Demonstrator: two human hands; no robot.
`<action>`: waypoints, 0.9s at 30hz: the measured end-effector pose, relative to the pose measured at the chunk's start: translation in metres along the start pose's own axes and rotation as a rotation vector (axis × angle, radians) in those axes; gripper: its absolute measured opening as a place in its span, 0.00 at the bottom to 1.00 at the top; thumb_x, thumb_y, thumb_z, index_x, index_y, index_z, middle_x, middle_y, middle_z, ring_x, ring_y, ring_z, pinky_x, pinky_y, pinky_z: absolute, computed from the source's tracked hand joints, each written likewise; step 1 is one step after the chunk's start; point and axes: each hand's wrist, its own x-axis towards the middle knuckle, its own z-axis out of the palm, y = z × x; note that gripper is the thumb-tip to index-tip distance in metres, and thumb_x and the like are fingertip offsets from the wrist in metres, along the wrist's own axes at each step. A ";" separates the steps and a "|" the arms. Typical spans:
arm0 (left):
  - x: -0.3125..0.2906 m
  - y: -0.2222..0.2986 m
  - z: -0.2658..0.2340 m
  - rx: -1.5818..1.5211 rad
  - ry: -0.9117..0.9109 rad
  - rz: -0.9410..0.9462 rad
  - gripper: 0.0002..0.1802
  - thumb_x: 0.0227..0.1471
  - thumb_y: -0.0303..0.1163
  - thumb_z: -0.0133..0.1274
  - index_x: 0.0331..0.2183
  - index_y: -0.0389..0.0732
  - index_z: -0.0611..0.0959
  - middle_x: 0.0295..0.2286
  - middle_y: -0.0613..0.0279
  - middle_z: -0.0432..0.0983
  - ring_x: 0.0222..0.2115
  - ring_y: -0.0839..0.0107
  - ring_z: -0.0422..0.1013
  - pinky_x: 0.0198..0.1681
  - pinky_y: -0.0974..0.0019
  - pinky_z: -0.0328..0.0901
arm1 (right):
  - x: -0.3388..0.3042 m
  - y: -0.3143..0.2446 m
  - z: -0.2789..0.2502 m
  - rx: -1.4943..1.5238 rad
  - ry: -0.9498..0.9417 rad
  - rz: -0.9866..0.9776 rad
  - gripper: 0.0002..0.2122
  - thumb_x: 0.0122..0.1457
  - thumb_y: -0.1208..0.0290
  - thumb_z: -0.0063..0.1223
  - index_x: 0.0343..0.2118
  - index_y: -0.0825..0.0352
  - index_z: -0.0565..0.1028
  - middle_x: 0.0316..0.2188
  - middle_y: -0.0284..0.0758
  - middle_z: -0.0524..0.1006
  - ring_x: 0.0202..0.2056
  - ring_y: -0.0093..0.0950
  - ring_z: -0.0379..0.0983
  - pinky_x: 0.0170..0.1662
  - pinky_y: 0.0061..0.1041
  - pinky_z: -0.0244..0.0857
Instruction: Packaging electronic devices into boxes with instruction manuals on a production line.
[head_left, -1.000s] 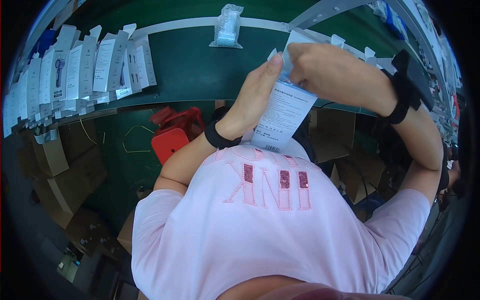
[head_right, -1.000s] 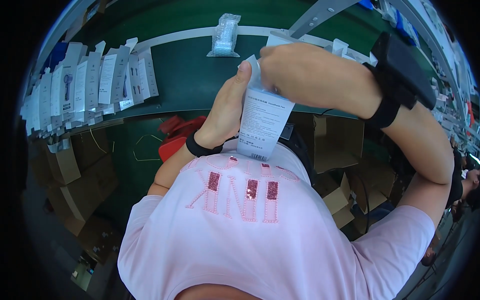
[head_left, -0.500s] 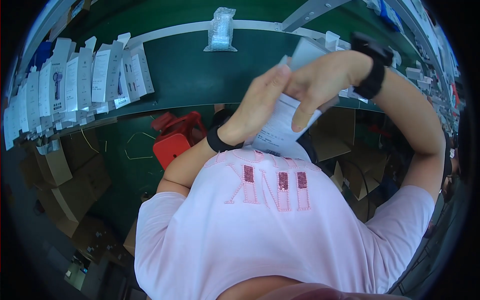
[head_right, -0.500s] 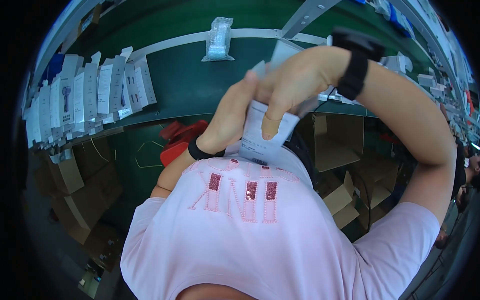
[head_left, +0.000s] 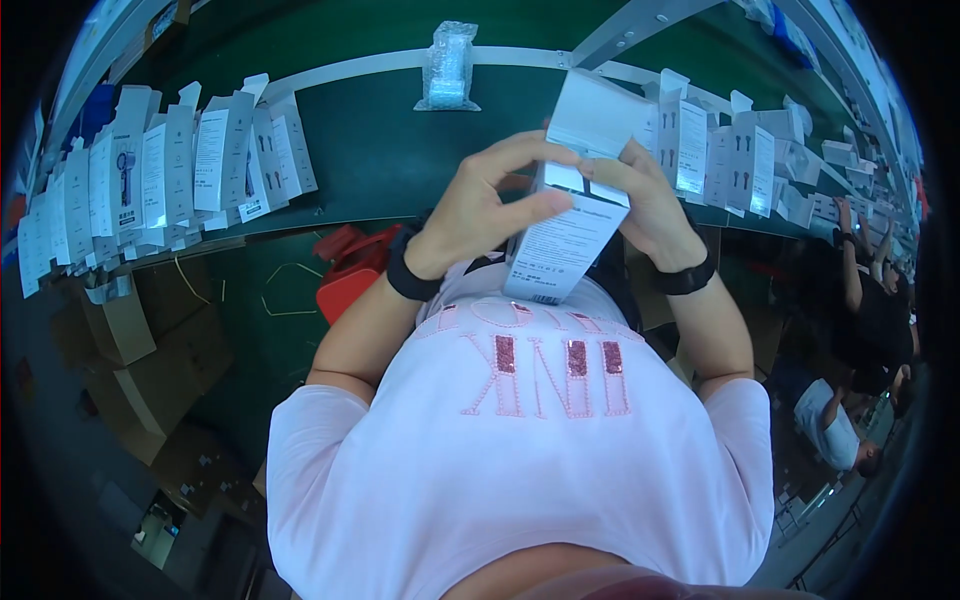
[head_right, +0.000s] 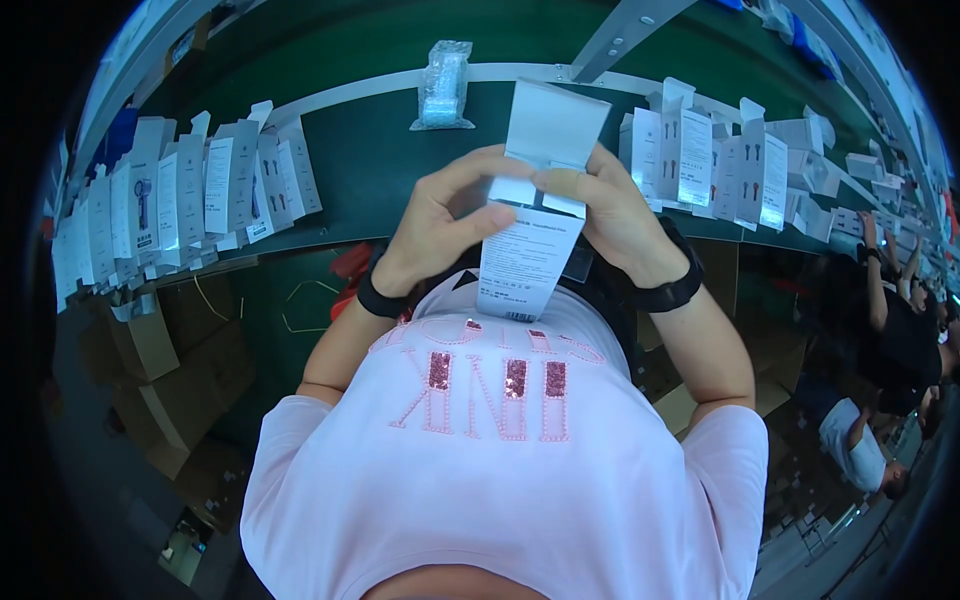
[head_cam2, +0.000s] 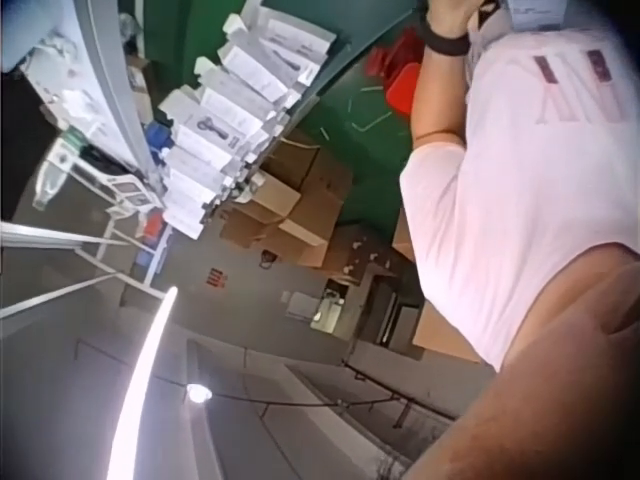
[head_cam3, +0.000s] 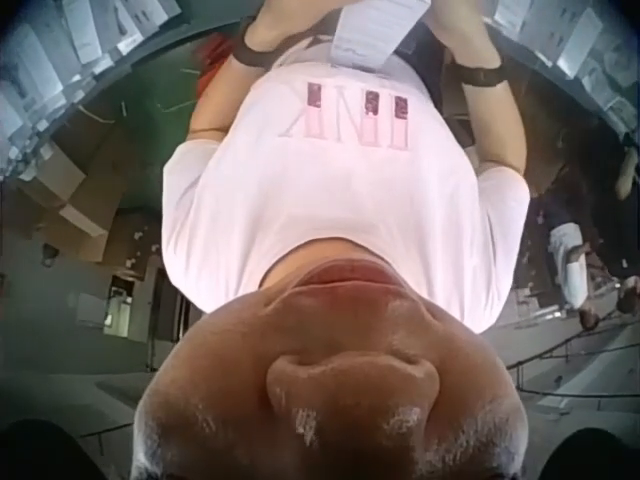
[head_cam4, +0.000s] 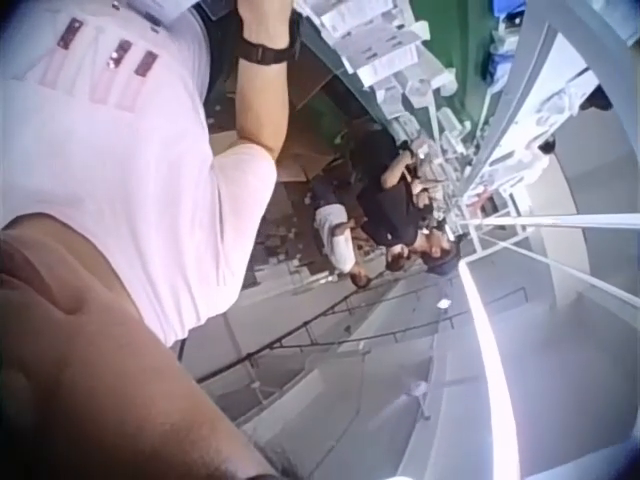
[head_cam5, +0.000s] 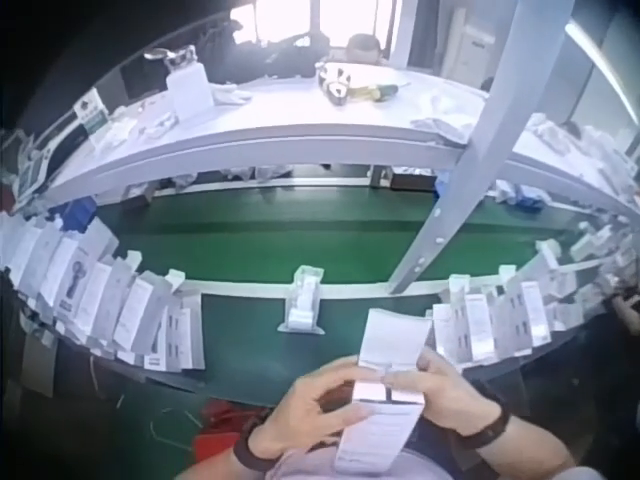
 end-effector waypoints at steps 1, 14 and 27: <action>0.001 -0.001 -0.004 -0.010 -0.018 -0.080 0.20 0.48 0.34 0.62 0.44 0.40 0.79 0.45 0.57 0.72 0.45 0.68 0.70 0.47 0.65 0.67 | 0.002 0.003 0.004 -0.058 0.061 -0.102 0.30 0.55 0.69 0.56 0.60 0.70 0.61 0.54 0.43 0.69 0.53 0.32 0.67 0.56 0.29 0.59; 0.006 -0.014 -0.008 -0.211 0.126 -0.095 0.28 0.45 0.28 0.64 0.48 0.37 0.71 0.43 0.54 0.72 0.43 0.67 0.72 0.43 0.67 0.70 | 0.001 -0.019 0.008 -0.653 -0.034 -0.501 0.12 0.60 0.77 0.48 0.46 0.65 0.78 0.46 0.38 0.78 0.46 0.30 0.74 0.50 0.26 0.67; 0.008 0.001 -0.032 -0.209 0.106 -0.146 0.29 0.48 0.23 0.61 0.52 0.37 0.70 0.46 0.56 0.71 0.45 0.69 0.70 0.48 0.65 0.67 | 0.031 -0.055 0.011 -0.920 -0.350 -0.544 0.15 0.58 0.80 0.46 0.49 0.68 0.74 0.49 0.41 0.75 0.52 0.40 0.70 0.55 0.33 0.62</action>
